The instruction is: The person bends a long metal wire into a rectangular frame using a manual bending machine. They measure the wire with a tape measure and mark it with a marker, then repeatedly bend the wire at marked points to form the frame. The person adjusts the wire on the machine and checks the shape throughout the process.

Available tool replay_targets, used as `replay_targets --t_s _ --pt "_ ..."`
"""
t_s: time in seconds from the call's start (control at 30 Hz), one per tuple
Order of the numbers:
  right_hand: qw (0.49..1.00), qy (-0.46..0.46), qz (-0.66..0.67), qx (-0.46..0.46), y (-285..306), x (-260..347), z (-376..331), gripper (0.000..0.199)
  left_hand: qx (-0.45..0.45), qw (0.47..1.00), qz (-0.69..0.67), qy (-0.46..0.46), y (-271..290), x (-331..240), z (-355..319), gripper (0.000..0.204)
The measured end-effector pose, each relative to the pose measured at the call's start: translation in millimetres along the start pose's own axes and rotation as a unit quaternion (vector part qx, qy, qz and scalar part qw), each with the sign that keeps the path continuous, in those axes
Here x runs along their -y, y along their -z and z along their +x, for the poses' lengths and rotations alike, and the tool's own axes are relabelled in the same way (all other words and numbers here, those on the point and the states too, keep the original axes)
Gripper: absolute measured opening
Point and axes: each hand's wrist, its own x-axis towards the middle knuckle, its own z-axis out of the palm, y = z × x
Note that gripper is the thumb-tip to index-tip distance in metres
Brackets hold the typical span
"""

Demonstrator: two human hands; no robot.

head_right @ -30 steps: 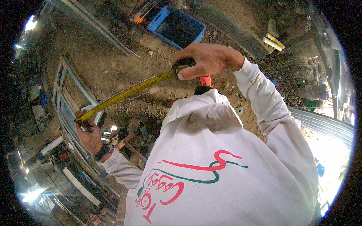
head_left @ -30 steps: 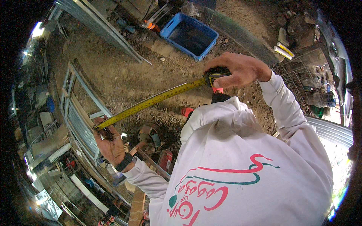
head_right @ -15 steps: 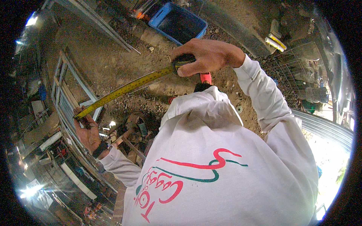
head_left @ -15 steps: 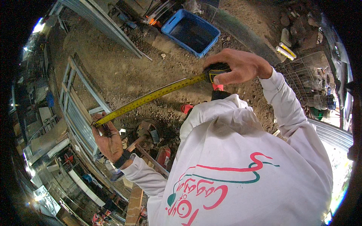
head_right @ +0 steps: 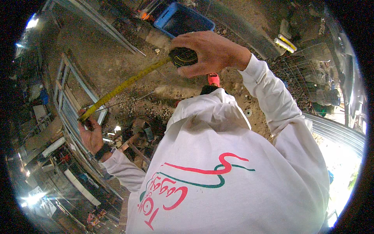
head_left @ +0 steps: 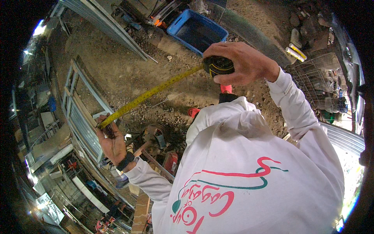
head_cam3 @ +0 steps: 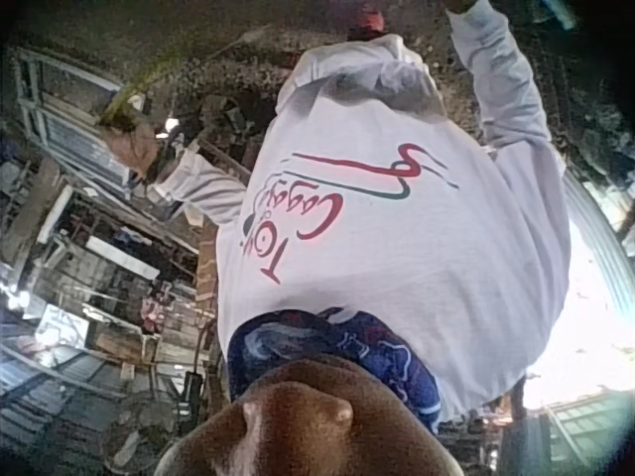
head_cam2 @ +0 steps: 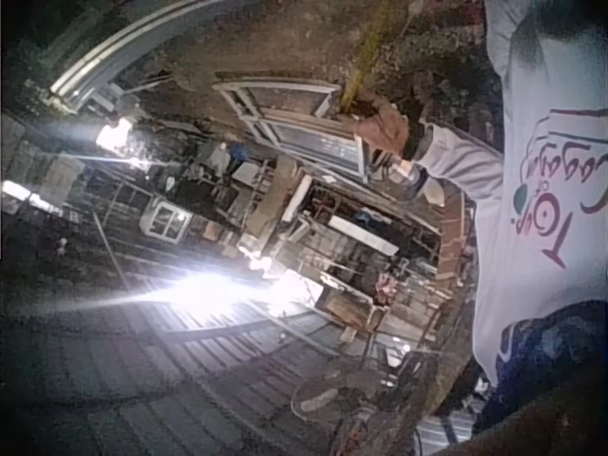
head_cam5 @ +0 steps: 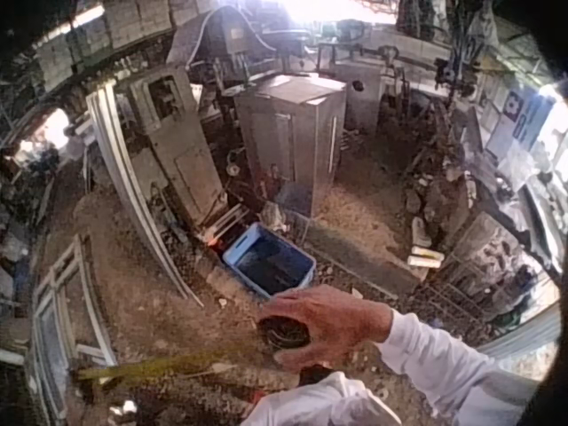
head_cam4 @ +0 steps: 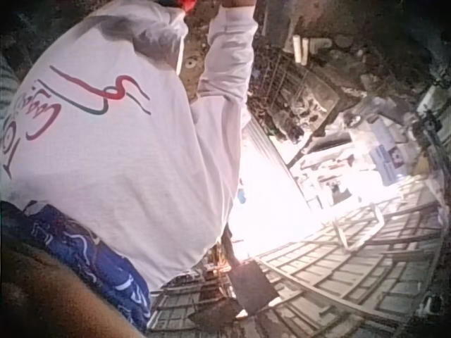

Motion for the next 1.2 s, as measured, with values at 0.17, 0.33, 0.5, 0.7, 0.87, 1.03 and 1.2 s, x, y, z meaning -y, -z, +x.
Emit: replay_targets --t_s 0.17,0.33,0.5,0.7,0.87,1.03,1.2 --pt "0.997 0.017 -0.067 -0.031 5.0 1.7 15.7 0.063 -0.013 0.955 -0.286 0.077 -5.5 -8.4 11.8 0.03" --pt "0.992 0.037 -0.102 -0.071 7.9 4.3 27.0 0.061 -0.051 0.954 -0.283 0.082 -22.1 -19.4 21.2 0.032" --pt "0.994 0.024 -0.095 -0.052 9.5 5.0 33.9 0.062 -0.043 0.929 -0.348 0.117 -6.4 -21.5 35.0 0.032" --pt "0.992 0.021 -0.108 -0.055 8.3 3.7 33.8 0.063 -0.035 0.973 -0.219 0.067 -12.1 -22.0 33.2 0.032" --pt "0.994 0.032 -0.09 -0.056 6.6 0.7 34.0 0.061 -0.026 0.899 -0.414 0.143 -17.2 -26.3 33.7 0.032" --pt "0.993 0.034 -0.094 -0.062 2.2 -2.6 33.2 0.06 0.006 0.847 -0.5 0.181 -10.1 -22.0 36.1 0.033" --pt "0.994 0.026 -0.096 -0.054 0.5 -6.5 33.4 0.06 0.004 0.855 -0.489 0.175 -14.7 -21.1 33.6 0.034"
